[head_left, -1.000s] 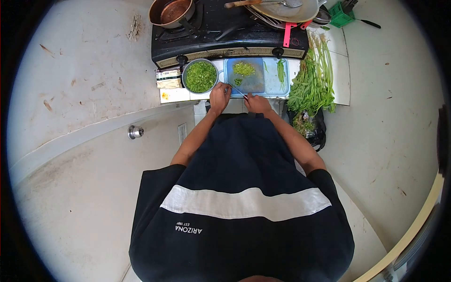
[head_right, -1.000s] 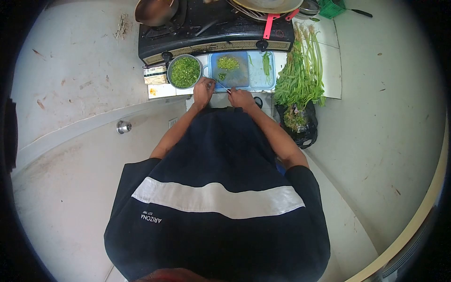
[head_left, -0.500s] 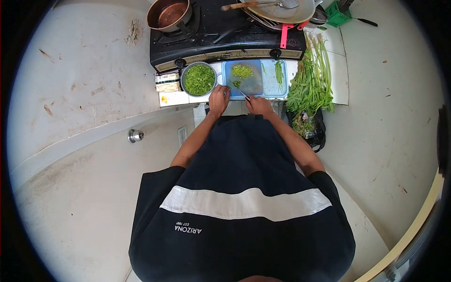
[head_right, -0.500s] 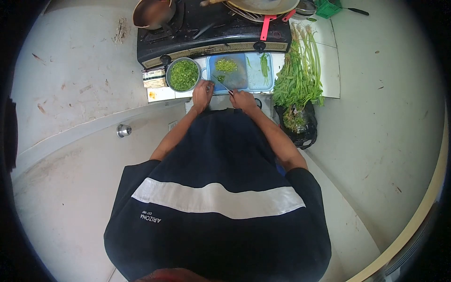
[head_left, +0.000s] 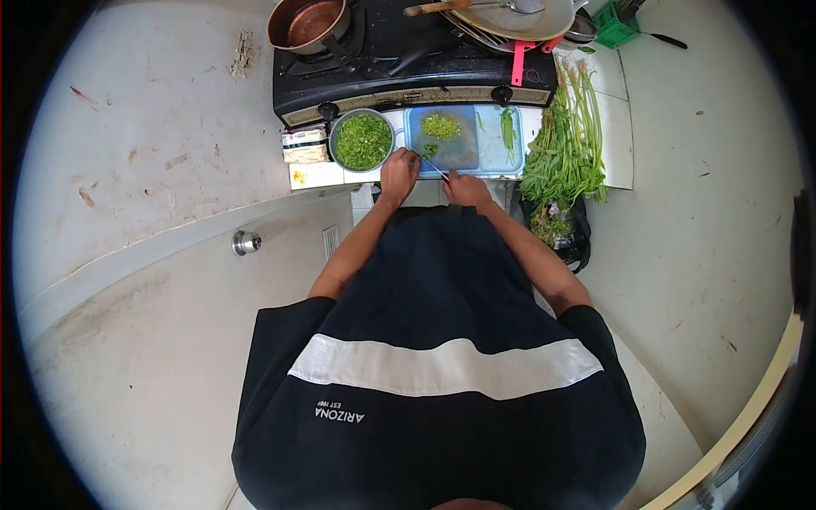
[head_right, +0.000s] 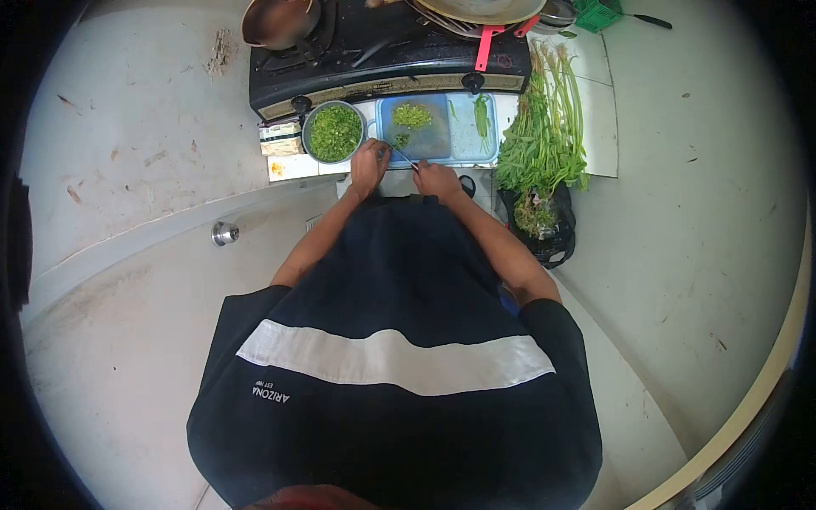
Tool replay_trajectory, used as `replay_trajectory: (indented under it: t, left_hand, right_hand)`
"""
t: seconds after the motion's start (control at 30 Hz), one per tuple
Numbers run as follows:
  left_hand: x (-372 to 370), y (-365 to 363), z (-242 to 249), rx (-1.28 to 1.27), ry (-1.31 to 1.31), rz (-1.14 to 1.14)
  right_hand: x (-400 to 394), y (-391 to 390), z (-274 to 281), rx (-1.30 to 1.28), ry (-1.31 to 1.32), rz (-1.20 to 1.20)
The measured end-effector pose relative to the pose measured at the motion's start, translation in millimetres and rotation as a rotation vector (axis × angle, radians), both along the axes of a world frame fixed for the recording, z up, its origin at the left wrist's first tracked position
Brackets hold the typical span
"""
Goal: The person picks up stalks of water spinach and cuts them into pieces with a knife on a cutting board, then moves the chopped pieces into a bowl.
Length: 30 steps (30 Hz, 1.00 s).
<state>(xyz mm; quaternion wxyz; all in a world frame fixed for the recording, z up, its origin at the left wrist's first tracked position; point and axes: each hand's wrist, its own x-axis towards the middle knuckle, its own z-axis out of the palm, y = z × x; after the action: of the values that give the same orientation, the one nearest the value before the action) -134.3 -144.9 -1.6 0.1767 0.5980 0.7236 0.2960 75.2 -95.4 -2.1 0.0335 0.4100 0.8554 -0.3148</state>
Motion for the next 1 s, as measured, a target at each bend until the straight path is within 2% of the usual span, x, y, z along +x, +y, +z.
replay_trajectory:
  t: [0.33, 0.5, 0.7, 1.0]
  left_hand:
    - [0.8, -2.8, -0.3, -0.002, 0.009, 0.006]
    - [3.2, -1.4, 2.1, -0.060, -0.100, 0.080]
    - [2.2, -1.8, 1.0, -0.031, -0.058, 0.068]
    - [-1.2, -4.3, 1.8, -0.019, -0.027, 0.026]
  right_hand:
    - [-1.4, 4.4, 0.7, 0.016, -0.021, -0.039]
    - [0.5, -0.1, 1.5, 0.047, 0.007, -0.005]
    - [-2.6, -0.9, 1.1, -0.020, 0.020, 0.000]
    - [-7.4, 1.0, -2.3, 0.008, -0.025, -0.026]
